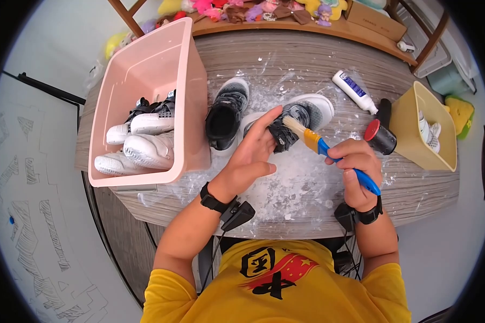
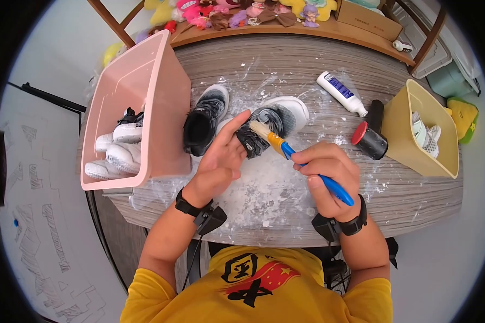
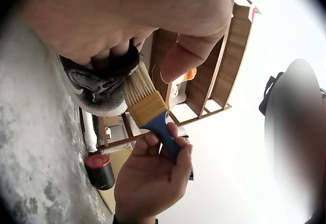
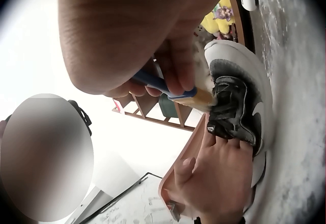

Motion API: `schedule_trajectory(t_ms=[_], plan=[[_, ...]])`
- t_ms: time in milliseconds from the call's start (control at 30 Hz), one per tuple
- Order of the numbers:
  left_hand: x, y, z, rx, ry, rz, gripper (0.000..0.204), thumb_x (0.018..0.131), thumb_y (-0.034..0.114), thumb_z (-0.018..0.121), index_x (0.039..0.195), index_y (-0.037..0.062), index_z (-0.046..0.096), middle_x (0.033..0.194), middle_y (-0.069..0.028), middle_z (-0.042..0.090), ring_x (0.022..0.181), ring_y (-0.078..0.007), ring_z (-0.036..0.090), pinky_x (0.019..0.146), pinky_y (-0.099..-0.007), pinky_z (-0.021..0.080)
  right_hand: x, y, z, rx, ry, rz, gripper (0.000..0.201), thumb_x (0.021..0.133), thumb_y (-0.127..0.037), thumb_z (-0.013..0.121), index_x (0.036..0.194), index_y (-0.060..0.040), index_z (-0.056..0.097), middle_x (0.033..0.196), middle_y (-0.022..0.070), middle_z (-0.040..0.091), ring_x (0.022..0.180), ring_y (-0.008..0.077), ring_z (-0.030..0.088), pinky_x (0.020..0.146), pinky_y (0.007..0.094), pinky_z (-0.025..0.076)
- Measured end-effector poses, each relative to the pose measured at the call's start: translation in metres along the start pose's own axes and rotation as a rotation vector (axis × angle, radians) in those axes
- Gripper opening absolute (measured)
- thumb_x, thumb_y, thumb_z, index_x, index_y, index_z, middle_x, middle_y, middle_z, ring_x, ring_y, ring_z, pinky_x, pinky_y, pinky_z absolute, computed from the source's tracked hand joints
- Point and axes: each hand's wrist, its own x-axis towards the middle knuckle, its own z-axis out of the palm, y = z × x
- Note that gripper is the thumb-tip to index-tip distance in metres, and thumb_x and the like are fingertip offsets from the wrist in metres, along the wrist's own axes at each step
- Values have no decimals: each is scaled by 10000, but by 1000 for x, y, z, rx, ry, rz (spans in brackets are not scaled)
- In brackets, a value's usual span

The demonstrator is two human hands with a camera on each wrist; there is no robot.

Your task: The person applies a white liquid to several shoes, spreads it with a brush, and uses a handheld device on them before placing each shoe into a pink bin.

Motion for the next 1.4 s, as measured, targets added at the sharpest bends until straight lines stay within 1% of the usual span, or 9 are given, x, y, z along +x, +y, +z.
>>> schedule_trajectory(t_ms=[567,667,767,833,867,967,1067,1333,1400], plan=[[-1,-1,-2,0,2,-7,1052,599,-66,528,1559,13,105,1513,-153,329,1426,-250,301,1185,-362,141,-1,-5,-4,68,-82,42,85,873,-45,568,889,12,629,957,184,672,725,241,647,671,341,527],[-1,-2,-2,-69,16,-5,1054,599,-52,543,1557,11,107,1515,-166,334,1420,-261,319,1183,-363,160,-2,-6,-5,85,-90,53,85,874,-47,569,887,9,632,950,184,676,719,244,645,664,338,525],[-1,-2,-4,-167,32,41,1033,623,15,564,1551,-2,110,1516,-184,341,1417,-278,328,1178,-371,184,-3,-7,-6,97,-94,62,91,882,-52,566,886,10,632,950,186,676,717,243,644,662,337,524],[0,2,2,-215,118,47,1052,614,130,605,1538,-32,128,1504,-199,360,1396,-287,359,1163,-363,226,-3,-7,-5,93,-80,48,100,890,-58,561,883,12,632,950,186,676,714,242,643,660,336,522],[1,4,5,-239,162,50,1068,610,188,625,1531,-47,138,1498,-207,369,1385,-291,375,1155,-360,246,-3,-7,-6,87,-66,42,103,895,-62,559,883,13,630,950,188,674,718,240,644,662,336,524],[2,7,5,-298,166,38,1037,637,206,611,1529,-51,147,1482,-213,390,1374,-292,391,1125,-352,287,-4,-7,-7,69,-20,37,111,911,-73,550,892,15,616,950,192,666,726,234,643,671,339,530],[-1,8,2,-422,155,35,944,679,107,503,1530,-47,125,1501,-244,354,1388,-320,360,1163,-390,225,-6,-7,-7,35,53,49,116,934,-87,530,931,15,585,968,200,650,745,231,640,697,347,534],[1,6,-5,-461,164,43,916,693,132,510,1524,-44,166,1464,-243,410,1360,-303,392,1129,-383,268,-8,12,-2,-53,339,-83,140,992,-122,476,1016,10,517,1120,233,578,869,251,626,806,370,529],[1,7,-5,-428,189,37,939,684,160,530,1524,-48,167,1470,-239,404,1356,-299,400,1111,-370,294,-7,12,-2,-72,290,-72,131,984,-105,495,1030,13,528,1130,225,585,883,255,635,817,372,530]])
